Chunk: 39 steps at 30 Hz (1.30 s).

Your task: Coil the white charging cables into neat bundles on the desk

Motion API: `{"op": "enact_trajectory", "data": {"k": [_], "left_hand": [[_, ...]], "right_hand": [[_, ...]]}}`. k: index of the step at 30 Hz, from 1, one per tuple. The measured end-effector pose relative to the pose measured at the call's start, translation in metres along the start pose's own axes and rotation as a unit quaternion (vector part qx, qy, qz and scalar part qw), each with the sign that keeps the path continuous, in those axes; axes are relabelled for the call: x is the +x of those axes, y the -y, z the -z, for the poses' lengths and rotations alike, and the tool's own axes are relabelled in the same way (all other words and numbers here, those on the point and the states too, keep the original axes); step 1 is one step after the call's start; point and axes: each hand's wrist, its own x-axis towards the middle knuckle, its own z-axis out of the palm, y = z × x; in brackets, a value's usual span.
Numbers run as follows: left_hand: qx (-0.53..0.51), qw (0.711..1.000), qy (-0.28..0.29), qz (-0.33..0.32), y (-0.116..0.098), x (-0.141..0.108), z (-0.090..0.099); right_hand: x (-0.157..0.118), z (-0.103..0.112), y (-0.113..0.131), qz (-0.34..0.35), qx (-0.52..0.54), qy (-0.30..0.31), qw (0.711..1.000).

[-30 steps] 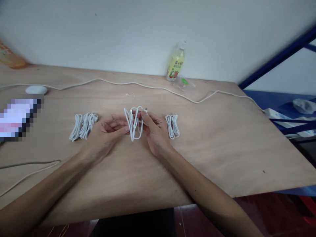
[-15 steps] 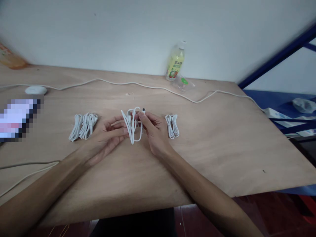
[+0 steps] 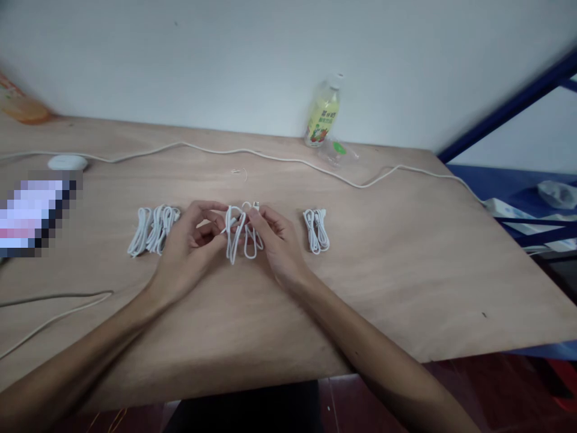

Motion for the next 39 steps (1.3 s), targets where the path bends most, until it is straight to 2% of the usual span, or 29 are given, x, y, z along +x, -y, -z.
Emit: {"op": "enact_trajectory", "data": {"k": [6,10,17,20,23,29,31,34,39], "left_hand": [[0.108,0.994,-0.017,-0.021,-0.003,-0.002,-0.001],[0.169,0.984,-0.035,-0.043,-0.008,-0.004,-0.001],[0.227,0.968,-0.002,-0.105,-0.011,-0.006,0.003],[0.225,0.97,0.012,-0.092,-0.011,-0.007,0.003],[0.173,0.983,0.012,-0.06,-0.01,-0.006,0.001],[-0.013,0.999,-0.051,-0.014,0.0,0.001,-0.004],[-0.119,0.99,-0.076,0.006,0.004,0.005,-0.005],[-0.243,0.966,-0.052,0.068,0.004,0.006,-0.007],[-0.313,0.935,-0.006,0.168,-0.007,0.004,-0.011]], "right_hand": [[0.002,0.001,0.001,-0.013,-0.01,0.018,1.0],[0.003,0.002,0.003,-0.028,0.021,0.022,0.999],[0.005,0.008,0.001,-0.065,0.068,-0.019,0.995],[0.006,0.011,0.0,-0.074,0.08,-0.029,0.994],[0.007,0.013,-0.001,-0.086,0.091,-0.041,0.991],[0.007,0.011,0.001,-0.07,0.108,-0.048,0.99],[0.006,0.008,0.001,-0.053,0.099,-0.035,0.993],[0.004,0.003,0.001,-0.027,0.079,-0.029,0.996],[0.003,0.002,0.004,0.009,0.041,-0.039,0.998]]}}
